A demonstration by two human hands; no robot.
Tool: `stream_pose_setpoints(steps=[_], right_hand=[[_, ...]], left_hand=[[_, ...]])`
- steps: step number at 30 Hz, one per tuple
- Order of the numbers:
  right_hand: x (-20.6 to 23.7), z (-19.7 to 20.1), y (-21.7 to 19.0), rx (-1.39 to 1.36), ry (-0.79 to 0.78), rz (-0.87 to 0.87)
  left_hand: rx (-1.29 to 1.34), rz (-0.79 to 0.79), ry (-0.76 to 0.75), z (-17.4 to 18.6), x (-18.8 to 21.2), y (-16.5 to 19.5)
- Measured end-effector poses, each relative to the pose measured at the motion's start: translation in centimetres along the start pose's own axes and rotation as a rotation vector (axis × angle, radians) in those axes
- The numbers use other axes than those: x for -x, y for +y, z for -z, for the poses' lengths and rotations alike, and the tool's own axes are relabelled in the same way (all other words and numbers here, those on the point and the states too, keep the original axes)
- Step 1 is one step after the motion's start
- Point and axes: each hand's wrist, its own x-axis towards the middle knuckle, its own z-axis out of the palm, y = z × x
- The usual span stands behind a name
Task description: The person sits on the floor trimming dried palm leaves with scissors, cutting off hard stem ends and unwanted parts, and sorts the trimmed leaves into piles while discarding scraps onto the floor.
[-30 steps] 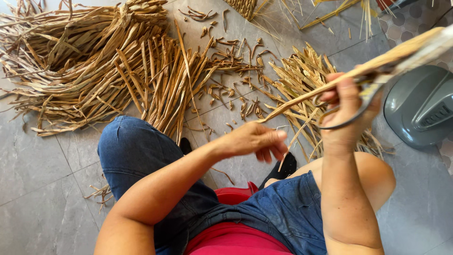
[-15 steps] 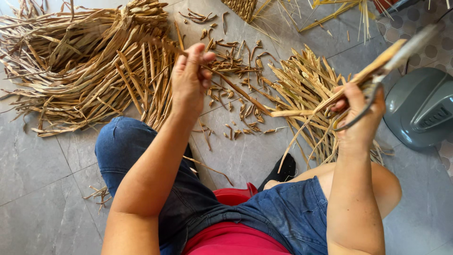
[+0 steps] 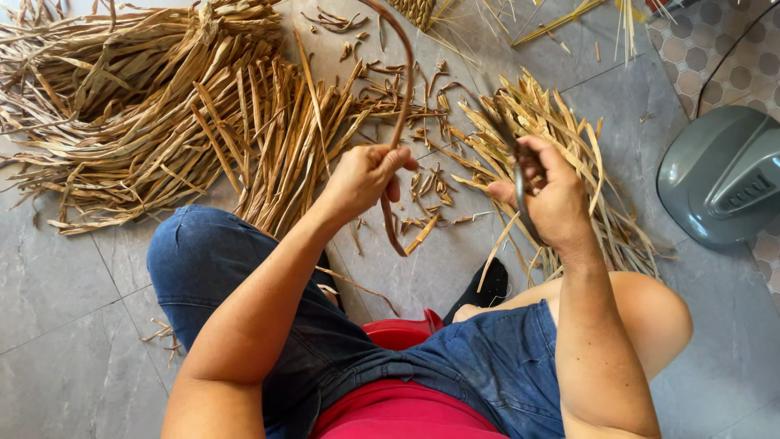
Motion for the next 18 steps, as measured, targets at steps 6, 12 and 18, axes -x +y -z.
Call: stream_pose_setpoints(steps=[6, 12, 18], right_hand=[[-0.3, -1.3, -1.5, -0.170, -0.180, -0.181], [-0.7, -1.3, -2.2, 0.061, -0.161, -0.153], [-0.8, -2.1, -1.6, -0.461, -0.175, -0.190]], left_hand=[[-0.292, 0.010, -0.057, -1.0, 0.9, 0.4], [-0.508, 0.040, -0.093, -1.8, 1.3, 0.0], [-0.532, 0.036, -0.094, -1.4, 1.4, 0.2]])
